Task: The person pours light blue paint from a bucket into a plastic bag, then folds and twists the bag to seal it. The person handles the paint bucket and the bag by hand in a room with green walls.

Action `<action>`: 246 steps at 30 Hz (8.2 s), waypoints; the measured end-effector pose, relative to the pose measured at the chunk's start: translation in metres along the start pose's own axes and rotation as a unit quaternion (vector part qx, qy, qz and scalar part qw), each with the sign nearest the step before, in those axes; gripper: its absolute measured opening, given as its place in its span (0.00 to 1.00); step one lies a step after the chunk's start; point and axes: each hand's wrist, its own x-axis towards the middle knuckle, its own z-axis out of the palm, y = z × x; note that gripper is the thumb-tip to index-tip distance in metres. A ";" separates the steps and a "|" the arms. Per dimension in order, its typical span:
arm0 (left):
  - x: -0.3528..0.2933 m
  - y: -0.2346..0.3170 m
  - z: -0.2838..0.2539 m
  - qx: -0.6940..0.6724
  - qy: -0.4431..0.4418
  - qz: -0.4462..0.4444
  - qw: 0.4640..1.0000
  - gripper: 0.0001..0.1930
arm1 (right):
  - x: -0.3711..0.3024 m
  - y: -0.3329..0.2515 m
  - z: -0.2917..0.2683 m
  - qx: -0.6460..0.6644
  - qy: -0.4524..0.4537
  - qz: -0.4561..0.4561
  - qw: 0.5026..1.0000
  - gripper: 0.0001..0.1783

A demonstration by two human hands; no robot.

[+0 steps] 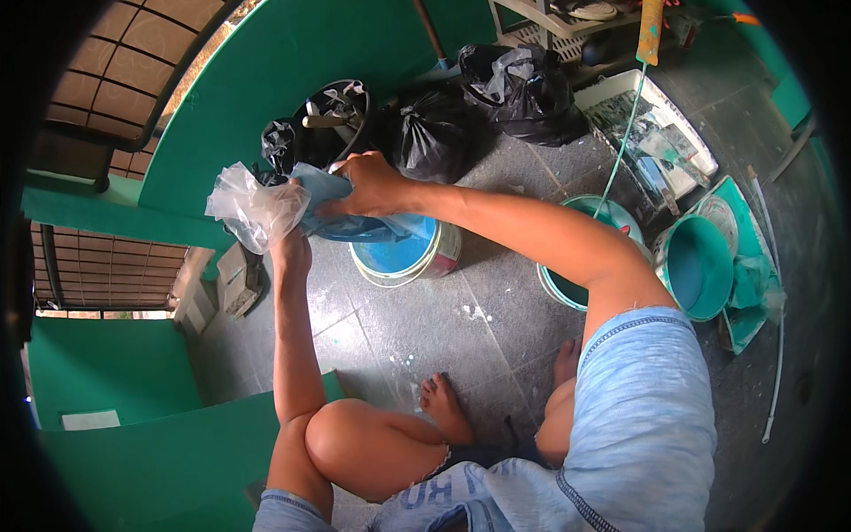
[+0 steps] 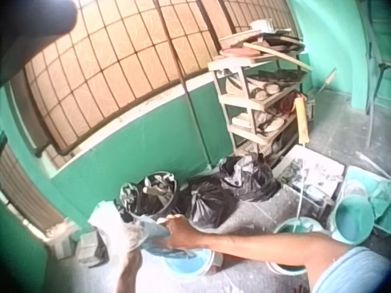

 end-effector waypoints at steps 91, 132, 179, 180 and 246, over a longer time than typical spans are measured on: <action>0.016 0.006 0.019 -0.107 0.035 -0.058 0.992 0.08 | 0.009 0.009 0.029 0.139 -0.057 0.101 0.984 0.18; -0.017 -0.035 0.088 0.107 0.292 -0.069 0.948 0.14 | -0.020 0.017 0.048 -0.442 -0.247 -0.017 0.862 0.22; -0.012 -0.015 0.025 0.205 -0.153 0.119 0.959 0.18 | -0.021 0.011 0.038 -0.272 -0.185 0.121 0.937 0.21; -0.012 -0.016 0.026 0.178 -0.138 0.112 0.968 0.18 | -0.020 0.011 0.039 -0.271 -0.184 0.122 0.937 0.21; -0.033 0.006 0.051 -0.005 0.111 0.151 0.982 0.12 | -0.055 0.075 0.068 -0.287 -0.219 0.010 0.932 0.18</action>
